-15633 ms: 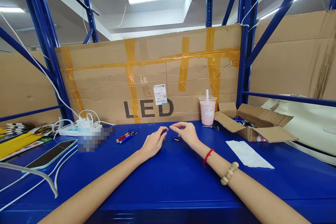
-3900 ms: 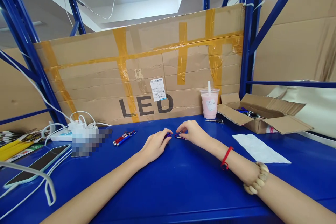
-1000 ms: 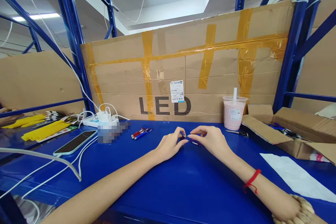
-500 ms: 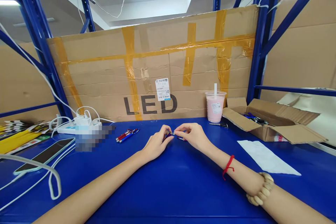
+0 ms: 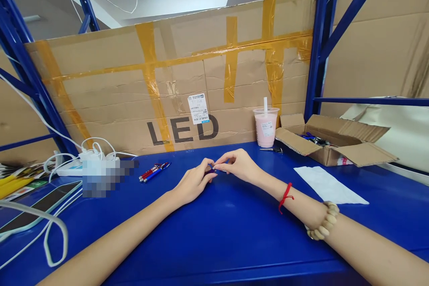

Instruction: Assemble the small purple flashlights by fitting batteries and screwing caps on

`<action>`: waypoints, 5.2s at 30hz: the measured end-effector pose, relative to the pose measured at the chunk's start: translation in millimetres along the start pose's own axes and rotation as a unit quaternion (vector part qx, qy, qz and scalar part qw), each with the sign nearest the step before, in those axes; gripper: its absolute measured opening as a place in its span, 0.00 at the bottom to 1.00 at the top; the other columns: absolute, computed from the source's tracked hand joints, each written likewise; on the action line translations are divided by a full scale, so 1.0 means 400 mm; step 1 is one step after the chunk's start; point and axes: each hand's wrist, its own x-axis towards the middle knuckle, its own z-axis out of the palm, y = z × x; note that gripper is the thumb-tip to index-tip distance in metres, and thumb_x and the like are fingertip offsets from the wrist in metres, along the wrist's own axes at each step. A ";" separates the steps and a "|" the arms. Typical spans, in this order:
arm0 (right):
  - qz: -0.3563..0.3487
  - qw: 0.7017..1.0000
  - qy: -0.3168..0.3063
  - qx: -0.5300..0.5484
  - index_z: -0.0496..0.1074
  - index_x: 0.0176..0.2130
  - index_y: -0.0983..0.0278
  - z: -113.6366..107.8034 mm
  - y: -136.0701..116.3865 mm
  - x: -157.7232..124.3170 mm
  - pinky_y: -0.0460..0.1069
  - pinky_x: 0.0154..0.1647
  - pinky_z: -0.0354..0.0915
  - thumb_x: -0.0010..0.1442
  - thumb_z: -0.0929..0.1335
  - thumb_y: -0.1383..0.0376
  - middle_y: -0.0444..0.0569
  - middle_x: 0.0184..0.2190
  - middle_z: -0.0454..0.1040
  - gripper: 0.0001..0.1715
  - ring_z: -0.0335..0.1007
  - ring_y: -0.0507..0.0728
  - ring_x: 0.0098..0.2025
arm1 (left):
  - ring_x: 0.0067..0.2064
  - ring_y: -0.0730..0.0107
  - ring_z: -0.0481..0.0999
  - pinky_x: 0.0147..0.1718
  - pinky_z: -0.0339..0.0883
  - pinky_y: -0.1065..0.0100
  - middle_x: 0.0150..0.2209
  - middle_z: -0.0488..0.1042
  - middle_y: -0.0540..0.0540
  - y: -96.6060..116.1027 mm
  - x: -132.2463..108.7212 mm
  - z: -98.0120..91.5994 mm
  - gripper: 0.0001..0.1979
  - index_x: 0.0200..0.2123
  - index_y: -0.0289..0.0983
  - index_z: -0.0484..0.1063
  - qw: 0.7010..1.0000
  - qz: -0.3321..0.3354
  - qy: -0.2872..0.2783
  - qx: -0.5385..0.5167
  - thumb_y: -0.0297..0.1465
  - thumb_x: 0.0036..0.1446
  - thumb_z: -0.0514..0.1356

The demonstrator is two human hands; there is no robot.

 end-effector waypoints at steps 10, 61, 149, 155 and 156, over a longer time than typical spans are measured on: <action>0.083 0.993 -0.075 0.027 0.78 0.30 0.68 -0.027 0.006 0.001 0.44 0.21 0.57 0.43 0.72 0.55 0.46 0.23 0.73 0.18 0.61 0.49 0.23 | 0.40 0.61 0.72 0.42 0.62 0.61 0.37 0.73 0.47 0.007 -0.003 -0.006 0.04 0.42 0.40 0.58 0.999 0.037 -0.003 0.039 0.30 0.64 0.46; -0.136 0.968 -0.073 -0.198 0.75 0.26 0.63 -0.025 -0.023 -0.028 0.45 0.24 0.58 0.58 0.64 0.56 0.45 0.25 0.73 0.17 0.64 0.48 0.17 | 0.40 0.66 0.75 0.41 0.67 0.69 0.39 0.76 0.46 -0.005 -0.013 0.002 0.12 0.41 0.38 0.68 0.992 0.111 0.054 0.007 0.30 0.64 0.46; 0.103 0.994 -0.031 -0.023 0.75 0.23 0.67 0.007 -0.024 -0.024 0.42 0.13 0.57 0.47 0.71 0.54 0.47 0.17 0.72 0.17 0.62 0.48 0.14 | 0.44 0.66 0.75 0.40 0.66 0.70 0.43 0.75 0.49 -0.006 -0.015 0.001 0.07 0.44 0.41 0.63 0.996 0.063 0.060 0.004 0.28 0.62 0.50; 0.107 0.993 -0.035 -0.013 0.74 0.24 0.67 0.008 -0.018 -0.019 0.42 0.13 0.57 0.45 0.71 0.52 0.47 0.22 0.75 0.19 0.62 0.47 0.15 | 0.45 0.67 0.74 0.42 0.66 0.70 0.43 0.75 0.49 -0.001 -0.008 0.001 0.09 0.44 0.41 0.65 0.996 0.064 0.067 0.011 0.27 0.62 0.50; 0.102 0.994 -0.032 -0.018 0.75 0.25 0.67 0.007 -0.019 -0.017 0.42 0.13 0.57 0.45 0.71 0.51 0.48 0.23 0.75 0.20 0.62 0.47 0.15 | 0.45 0.67 0.74 0.43 0.66 0.69 0.43 0.75 0.49 -0.001 -0.008 0.002 0.09 0.44 0.41 0.65 0.995 0.058 0.074 0.012 0.27 0.62 0.50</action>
